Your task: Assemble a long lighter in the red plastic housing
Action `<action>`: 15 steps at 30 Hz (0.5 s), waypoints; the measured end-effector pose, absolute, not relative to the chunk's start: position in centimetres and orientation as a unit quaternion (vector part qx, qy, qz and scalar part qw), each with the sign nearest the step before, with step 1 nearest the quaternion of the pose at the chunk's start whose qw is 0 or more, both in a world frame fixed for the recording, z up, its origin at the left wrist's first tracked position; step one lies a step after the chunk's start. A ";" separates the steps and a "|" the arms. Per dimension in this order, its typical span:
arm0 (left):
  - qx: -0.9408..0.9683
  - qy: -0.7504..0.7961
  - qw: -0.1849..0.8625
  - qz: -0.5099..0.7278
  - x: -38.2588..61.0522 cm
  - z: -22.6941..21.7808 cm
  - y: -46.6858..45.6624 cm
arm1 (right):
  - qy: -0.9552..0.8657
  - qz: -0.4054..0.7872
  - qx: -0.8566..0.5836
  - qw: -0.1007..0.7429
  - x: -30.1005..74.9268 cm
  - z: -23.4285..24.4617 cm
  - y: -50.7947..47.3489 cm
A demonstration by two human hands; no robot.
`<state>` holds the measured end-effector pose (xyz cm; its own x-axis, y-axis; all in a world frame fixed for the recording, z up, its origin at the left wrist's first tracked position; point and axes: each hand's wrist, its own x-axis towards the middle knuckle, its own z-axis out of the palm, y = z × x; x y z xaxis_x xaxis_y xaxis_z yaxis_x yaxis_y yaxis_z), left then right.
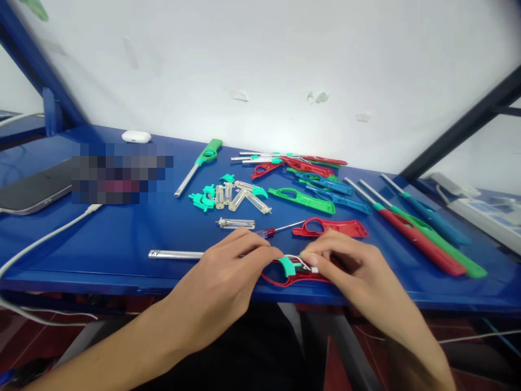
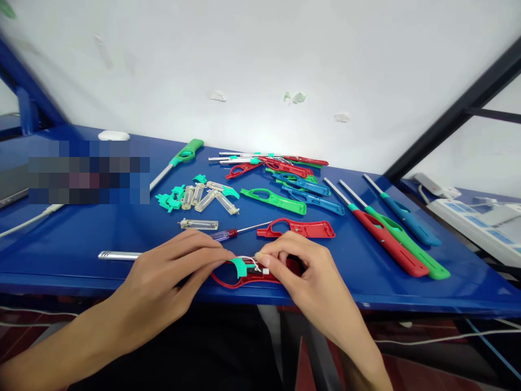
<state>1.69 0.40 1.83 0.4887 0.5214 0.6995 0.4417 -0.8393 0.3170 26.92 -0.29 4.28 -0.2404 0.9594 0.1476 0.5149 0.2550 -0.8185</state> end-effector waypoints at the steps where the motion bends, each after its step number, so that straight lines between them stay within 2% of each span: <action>1: 0.861 0.278 0.047 0.423 1.7 1.8 0.4 | -0.716 0.328 -0.515 0.339 27.0 4.3 -0.3; 15: 0.857 0.283 0.059 0.426 1.8 1.8 0.5 | -0.718 0.323 -0.516 0.337 27.0 4.3 -0.3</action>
<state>1.79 0.45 1.76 0.4767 0.5354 0.6972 0.4349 -0.8329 0.3422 27.03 -0.32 4.27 -0.2395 0.9592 0.1504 0.5235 0.2580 -0.8120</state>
